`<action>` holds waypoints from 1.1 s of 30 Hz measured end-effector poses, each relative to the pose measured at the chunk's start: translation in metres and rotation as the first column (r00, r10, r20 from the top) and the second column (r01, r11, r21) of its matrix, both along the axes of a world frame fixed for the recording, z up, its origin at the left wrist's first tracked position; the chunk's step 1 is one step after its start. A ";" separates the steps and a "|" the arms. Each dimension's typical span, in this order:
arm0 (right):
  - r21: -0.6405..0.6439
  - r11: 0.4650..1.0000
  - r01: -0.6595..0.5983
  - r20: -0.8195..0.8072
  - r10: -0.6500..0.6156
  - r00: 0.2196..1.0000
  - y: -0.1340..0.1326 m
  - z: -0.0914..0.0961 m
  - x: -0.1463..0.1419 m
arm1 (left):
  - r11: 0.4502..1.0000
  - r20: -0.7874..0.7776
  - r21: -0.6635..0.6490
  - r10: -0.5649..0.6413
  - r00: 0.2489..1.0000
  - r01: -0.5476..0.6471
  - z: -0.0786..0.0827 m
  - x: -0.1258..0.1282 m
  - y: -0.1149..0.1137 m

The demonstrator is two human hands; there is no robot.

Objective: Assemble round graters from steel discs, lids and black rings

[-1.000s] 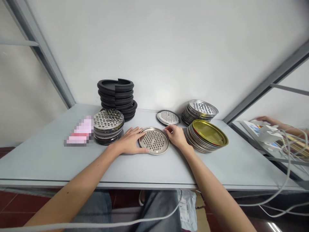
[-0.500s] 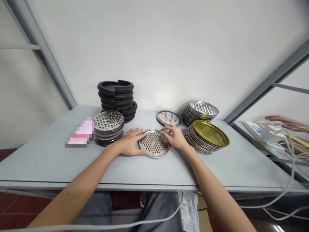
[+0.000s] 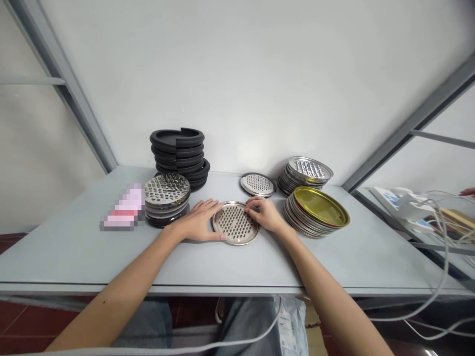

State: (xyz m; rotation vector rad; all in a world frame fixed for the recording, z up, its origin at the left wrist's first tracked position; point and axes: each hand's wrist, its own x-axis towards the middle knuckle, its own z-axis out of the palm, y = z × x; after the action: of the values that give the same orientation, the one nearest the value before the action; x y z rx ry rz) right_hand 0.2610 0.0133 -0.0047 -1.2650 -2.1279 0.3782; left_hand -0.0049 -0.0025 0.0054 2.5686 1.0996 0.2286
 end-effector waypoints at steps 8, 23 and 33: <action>0.072 0.997 -0.007 0.017 0.006 1.000 -0.004 0.005 -0.001 | 1.000 0.061 0.013 -0.009 0.998 0.008 -0.004 -0.001 0.002; 0.017 0.997 0.074 -0.028 -0.074 0.997 0.000 0.002 0.004 | 1.000 0.002 0.008 0.004 1.000 -0.004 -0.002 0.001 0.003; -0.413 0.908 -0.065 -0.662 -0.250 0.707 0.003 0.013 0.011 | 0.999 0.017 -0.006 0.032 0.999 -0.032 -0.002 0.000 0.002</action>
State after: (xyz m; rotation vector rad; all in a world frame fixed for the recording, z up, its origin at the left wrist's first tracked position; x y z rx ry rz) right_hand 0.2722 0.0159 0.0081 -1.1724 -1.3403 1.1206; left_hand -0.0050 -0.0007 0.0031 2.5410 1.1338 0.2543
